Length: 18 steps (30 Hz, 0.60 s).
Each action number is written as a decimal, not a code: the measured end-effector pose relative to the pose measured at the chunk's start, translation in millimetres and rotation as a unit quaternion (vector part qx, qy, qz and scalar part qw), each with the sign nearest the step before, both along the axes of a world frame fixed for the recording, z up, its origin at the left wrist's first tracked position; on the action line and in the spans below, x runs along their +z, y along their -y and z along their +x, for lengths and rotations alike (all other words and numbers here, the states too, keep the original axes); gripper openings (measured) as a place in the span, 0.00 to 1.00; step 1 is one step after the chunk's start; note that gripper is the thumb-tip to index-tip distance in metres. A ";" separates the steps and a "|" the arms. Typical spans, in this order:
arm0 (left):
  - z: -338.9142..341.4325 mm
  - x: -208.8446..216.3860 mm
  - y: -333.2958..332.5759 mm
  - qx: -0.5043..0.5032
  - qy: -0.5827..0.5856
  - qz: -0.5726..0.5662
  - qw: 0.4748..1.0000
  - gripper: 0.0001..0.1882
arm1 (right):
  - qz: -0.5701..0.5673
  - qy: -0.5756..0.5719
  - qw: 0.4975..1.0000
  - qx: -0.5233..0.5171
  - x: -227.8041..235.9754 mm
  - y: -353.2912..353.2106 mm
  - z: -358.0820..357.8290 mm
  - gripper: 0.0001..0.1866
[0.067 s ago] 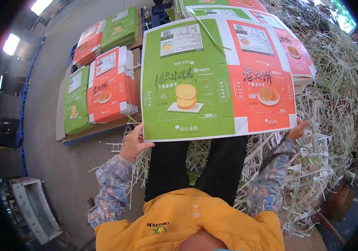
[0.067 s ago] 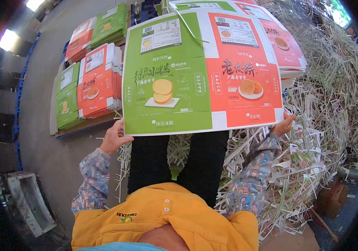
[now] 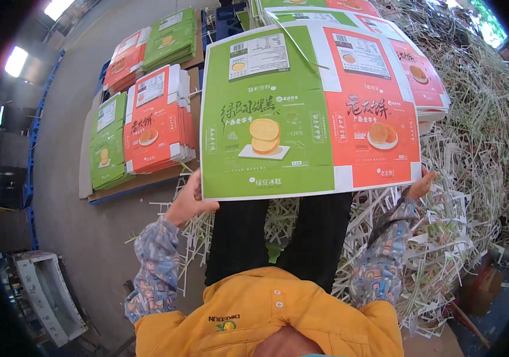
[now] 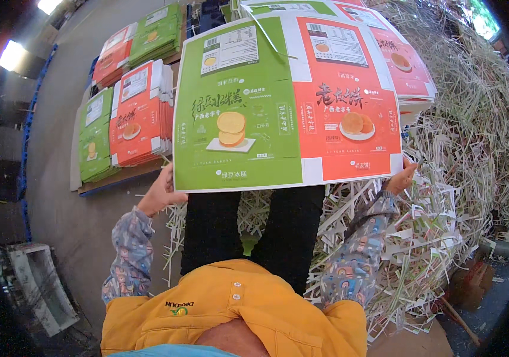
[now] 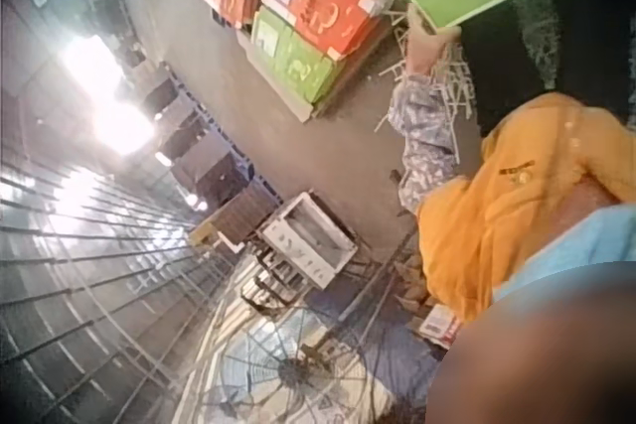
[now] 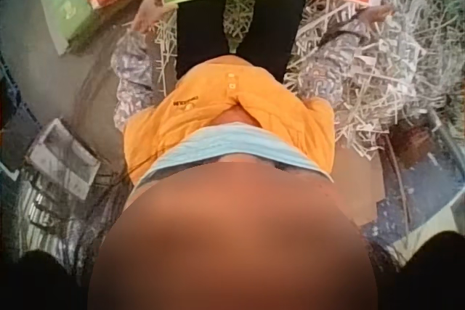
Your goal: Unwrapping stacks of flat cardboard food boxes by removing plastic straps and then sorting or restacking them.
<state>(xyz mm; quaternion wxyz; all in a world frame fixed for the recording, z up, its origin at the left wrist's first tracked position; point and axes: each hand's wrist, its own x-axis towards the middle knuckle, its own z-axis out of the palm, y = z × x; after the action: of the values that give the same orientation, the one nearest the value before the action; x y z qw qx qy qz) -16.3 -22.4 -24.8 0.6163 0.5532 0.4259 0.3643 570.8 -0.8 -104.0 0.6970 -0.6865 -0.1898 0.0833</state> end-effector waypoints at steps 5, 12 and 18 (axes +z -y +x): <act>13.4 -16.4 -13.1 0.142 0.042 -0.119 0.982 0.25 | -0.071 0.058 0.996 0.013 -4.7 3.9 1.7 0.29; 8.0 -21.7 -27.8 0.150 0.125 -0.134 0.972 0.17 | 0.142 -0.180 0.971 0.076 -1.3 3.3 3.7 0.22; 9.9 -26.6 -62.5 0.099 0.280 -0.250 0.921 0.20 | 0.285 -0.358 0.851 0.258 -10.5 20.0 -69.7 0.21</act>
<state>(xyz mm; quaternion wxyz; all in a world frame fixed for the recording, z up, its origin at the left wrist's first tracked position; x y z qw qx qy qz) -6.4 40.2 -51.4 0.7897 0.2113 0.3656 0.4450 501.0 -20.8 -114.5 0.8353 -0.3062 -0.1128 0.4425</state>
